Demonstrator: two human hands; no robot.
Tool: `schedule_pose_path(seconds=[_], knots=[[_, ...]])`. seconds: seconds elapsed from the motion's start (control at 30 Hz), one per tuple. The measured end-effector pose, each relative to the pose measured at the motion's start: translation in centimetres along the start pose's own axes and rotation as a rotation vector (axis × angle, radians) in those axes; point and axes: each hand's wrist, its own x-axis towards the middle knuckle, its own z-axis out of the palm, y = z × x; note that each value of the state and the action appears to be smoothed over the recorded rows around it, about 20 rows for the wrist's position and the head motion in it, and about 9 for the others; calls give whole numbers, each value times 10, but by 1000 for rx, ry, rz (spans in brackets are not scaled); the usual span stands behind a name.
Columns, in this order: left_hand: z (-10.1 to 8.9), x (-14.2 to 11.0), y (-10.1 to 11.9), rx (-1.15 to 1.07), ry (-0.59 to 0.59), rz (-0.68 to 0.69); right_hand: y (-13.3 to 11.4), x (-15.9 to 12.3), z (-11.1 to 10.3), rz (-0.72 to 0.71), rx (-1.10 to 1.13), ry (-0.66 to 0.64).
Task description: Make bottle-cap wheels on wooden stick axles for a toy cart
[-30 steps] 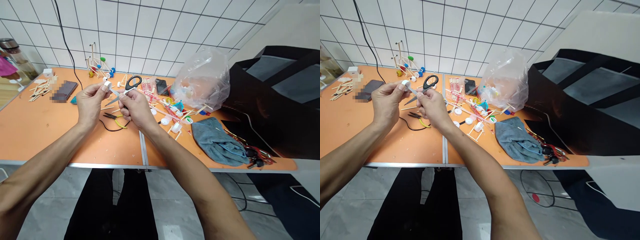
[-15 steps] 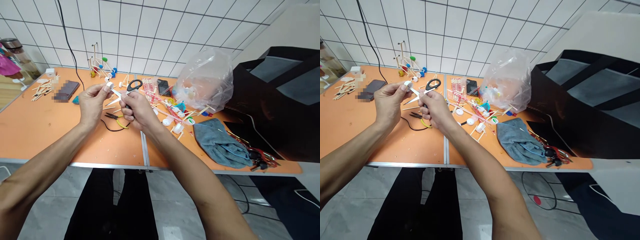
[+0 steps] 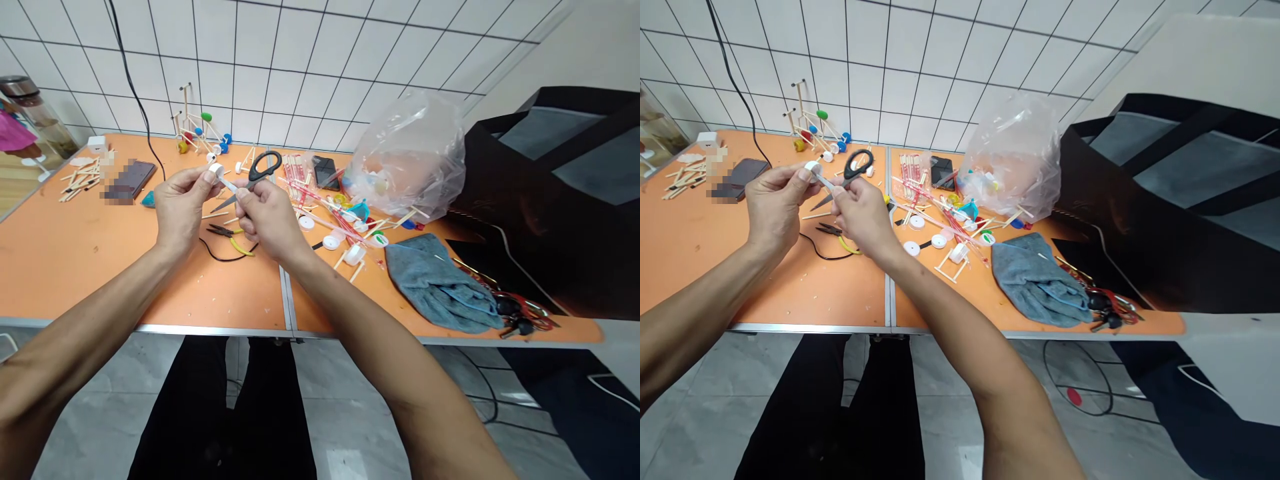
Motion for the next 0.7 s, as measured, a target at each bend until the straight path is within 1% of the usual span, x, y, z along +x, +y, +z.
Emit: schedule_pose_path(seconds=[0.03,0.07,0.1,0.17,0.23,0.27,0.3,0.33,0.37,0.4,0.43,0.5,0.53,0.57,0.6,0.63,0.67,0.7], knots=[[0,0,0,5,2,-3,2,2,-1,56,91,-19],[0,0,0,13,6,-8,2,3,-2,67,96,-29],[0,0,0,20,9,-15,3,3,-3,29,14,-28],[1,0,1,28,7,-31,2,0,-7,-138,-341,2],[3,0,1,30,7,-40,-1,-4,-10,-274,-731,-10],[3,0,1,30,9,-42,-2,-6,-10,-304,-848,-25],[4,0,1,30,10,-43,-3,-7,-10,-315,-885,-26],[4,0,2,31,9,-43,-4,-8,-9,-309,-843,-16],[4,0,2,30,8,-40,-4,-7,-7,-284,-731,2],[3,0,2,27,6,-36,-4,-6,-6,-237,-565,24],[2,1,2,23,3,-29,-4,-4,-4,-170,-368,34],[0,2,2,16,-8,-17,-2,0,-3,2,27,0],[-1,2,2,17,-16,-14,-1,2,-2,84,183,-36],[-1,3,2,20,-23,-15,0,3,-3,144,291,-71],[-2,3,2,25,-30,-19,1,4,-3,168,337,-87],[-2,3,2,31,-33,-24,1,4,-4,152,314,-81],[-1,3,1,35,-31,-29,1,4,-6,101,226,-58],[-1,3,1,37,-25,-33,1,2,-7,26,85,-31]])
